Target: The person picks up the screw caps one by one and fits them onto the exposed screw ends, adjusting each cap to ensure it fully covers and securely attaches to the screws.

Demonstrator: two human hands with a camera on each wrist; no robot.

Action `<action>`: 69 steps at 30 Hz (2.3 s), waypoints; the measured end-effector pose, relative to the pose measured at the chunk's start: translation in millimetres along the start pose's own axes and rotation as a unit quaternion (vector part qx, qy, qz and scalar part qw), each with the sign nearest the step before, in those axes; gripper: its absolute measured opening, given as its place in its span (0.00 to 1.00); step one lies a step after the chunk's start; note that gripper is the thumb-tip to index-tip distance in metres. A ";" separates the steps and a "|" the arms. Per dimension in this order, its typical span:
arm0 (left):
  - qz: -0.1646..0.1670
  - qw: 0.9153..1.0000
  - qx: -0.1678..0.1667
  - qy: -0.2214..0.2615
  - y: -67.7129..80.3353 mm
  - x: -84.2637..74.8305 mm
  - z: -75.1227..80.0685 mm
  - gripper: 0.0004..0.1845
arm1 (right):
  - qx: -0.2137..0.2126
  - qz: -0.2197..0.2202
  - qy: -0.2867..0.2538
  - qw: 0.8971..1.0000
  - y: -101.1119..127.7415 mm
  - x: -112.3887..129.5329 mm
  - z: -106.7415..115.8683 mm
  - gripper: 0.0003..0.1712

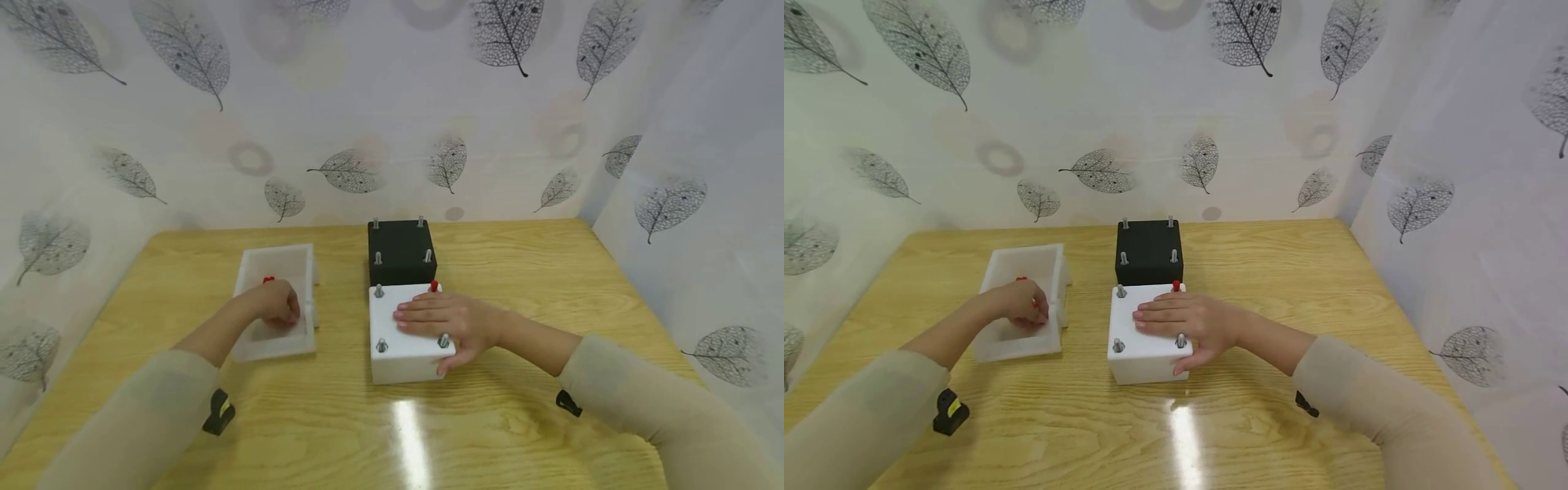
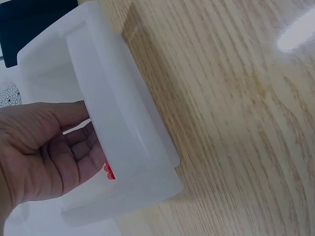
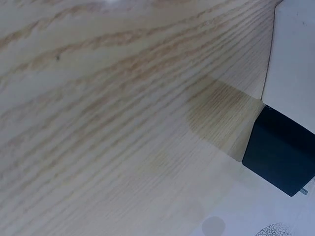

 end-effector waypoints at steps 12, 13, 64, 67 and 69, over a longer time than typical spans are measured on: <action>-0.022 0.993 0.074 0.093 6.0 1.9 11.2 0.05 | -0.022 0.000 0.004 1.000 3.1 -1.6 -0.9 0.40; -0.021 0.991 0.077 0.104 6.9 2.6 12.4 0.05 | -0.022 0.000 0.003 1.000 3.2 -1.6 -1.1 0.40; -0.114 0.982 0.038 0.148 44.4 -49.2 47.8 0.12 | -0.037 0.008 0.015 0.999 4.1 -1.9 -4.7 0.40; -0.125 0.982 0.035 0.137 45.0 -57.3 47.7 0.11 | -0.036 0.006 0.016 0.999 4.3 -2.0 -5.0 0.40; -0.136 0.981 0.032 0.132 45.7 -63.6 47.9 0.11 | -0.036 0.006 0.016 0.999 4.3 -2.0 -5.0 0.40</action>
Point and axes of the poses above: each hand's wrist, its own y-axis away from the middle knuckle, its own z-axis out of the back of the hand, x = y × z, the point moved 7 cm from there along -y, towards the middle knuckle, and after that the axes turned 15 degrees about -y, right-handed, at the moved point
